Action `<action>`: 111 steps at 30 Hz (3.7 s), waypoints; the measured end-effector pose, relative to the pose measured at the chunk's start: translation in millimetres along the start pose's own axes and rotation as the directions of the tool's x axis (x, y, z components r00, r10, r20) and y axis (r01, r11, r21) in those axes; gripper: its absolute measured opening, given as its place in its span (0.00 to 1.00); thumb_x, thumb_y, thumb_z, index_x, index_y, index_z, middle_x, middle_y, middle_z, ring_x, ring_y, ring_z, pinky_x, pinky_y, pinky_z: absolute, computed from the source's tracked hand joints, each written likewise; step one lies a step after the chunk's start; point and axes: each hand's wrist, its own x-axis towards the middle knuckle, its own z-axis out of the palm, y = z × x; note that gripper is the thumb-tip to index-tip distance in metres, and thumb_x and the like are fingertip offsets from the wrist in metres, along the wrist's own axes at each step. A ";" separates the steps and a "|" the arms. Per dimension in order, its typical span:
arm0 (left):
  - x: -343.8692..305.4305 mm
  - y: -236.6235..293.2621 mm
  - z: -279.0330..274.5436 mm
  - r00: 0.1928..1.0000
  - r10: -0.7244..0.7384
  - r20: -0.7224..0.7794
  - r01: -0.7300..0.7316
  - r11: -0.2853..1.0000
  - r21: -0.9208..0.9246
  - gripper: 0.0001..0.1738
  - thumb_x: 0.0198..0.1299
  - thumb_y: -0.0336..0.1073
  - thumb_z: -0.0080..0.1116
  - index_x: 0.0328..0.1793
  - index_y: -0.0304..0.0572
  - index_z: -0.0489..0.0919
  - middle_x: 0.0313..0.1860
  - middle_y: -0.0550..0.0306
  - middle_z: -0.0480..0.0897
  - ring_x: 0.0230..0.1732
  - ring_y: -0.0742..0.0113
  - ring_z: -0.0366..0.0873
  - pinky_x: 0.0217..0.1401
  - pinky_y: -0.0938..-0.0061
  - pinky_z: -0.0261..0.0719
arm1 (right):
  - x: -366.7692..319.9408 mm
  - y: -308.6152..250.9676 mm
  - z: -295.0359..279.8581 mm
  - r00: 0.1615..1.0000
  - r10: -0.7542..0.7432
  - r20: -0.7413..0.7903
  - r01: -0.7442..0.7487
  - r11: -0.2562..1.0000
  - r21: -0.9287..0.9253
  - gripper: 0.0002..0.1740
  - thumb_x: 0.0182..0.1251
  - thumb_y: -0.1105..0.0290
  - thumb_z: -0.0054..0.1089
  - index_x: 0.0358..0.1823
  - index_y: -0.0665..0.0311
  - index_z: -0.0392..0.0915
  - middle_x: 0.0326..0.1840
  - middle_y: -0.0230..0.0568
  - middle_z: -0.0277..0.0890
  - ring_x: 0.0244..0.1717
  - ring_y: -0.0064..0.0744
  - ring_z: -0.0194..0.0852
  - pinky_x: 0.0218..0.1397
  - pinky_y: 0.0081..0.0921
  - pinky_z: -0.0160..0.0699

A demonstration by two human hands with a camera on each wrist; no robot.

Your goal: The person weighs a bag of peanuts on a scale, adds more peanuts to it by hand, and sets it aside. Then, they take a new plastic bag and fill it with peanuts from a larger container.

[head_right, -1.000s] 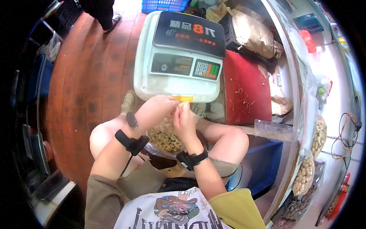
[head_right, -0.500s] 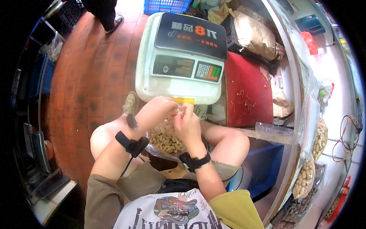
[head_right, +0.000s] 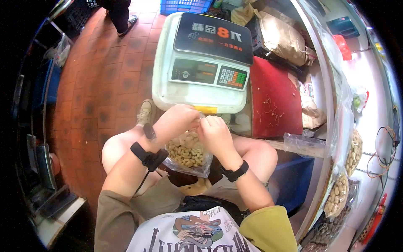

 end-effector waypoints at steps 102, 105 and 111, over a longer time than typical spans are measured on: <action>-17.0 -25.5 -5.8 0.992 -0.120 -0.040 0.115 0.988 -0.104 0.07 0.54 0.21 0.55 0.39 0.26 0.78 0.44 0.38 0.80 0.45 0.41 0.83 0.49 0.56 0.83 | -108.3 -13.0 166.6 0.325 0.174 0.930 -0.895 -0.261 0.361 0.07 0.64 0.66 0.66 0.40 0.56 0.78 0.34 0.31 0.79 0.36 0.18 0.76 0.32 0.20 0.73; -17.5 -27.0 -3.5 0.993 -0.112 -0.037 0.108 0.989 -0.101 0.09 0.53 0.22 0.55 0.41 0.26 0.78 0.46 0.38 0.80 0.47 0.41 0.82 0.49 0.57 0.82 | -94.3 -12.3 131.1 0.243 0.191 0.951 -0.880 -0.370 0.299 0.07 0.65 0.67 0.65 0.42 0.56 0.77 0.38 0.32 0.78 0.37 0.21 0.76 0.33 0.21 0.72; -18.2 -20.3 -1.2 0.999 -0.045 -0.007 0.043 0.990 -0.133 0.18 0.53 0.25 0.58 0.50 0.22 0.74 0.54 0.32 0.77 0.54 0.40 0.80 0.55 0.58 0.81 | -76.5 -15.4 60.3 0.318 0.179 0.931 -0.741 -0.566 0.362 0.07 0.67 0.69 0.63 0.44 0.55 0.76 0.45 0.29 0.77 0.37 0.24 0.75 0.33 0.20 0.70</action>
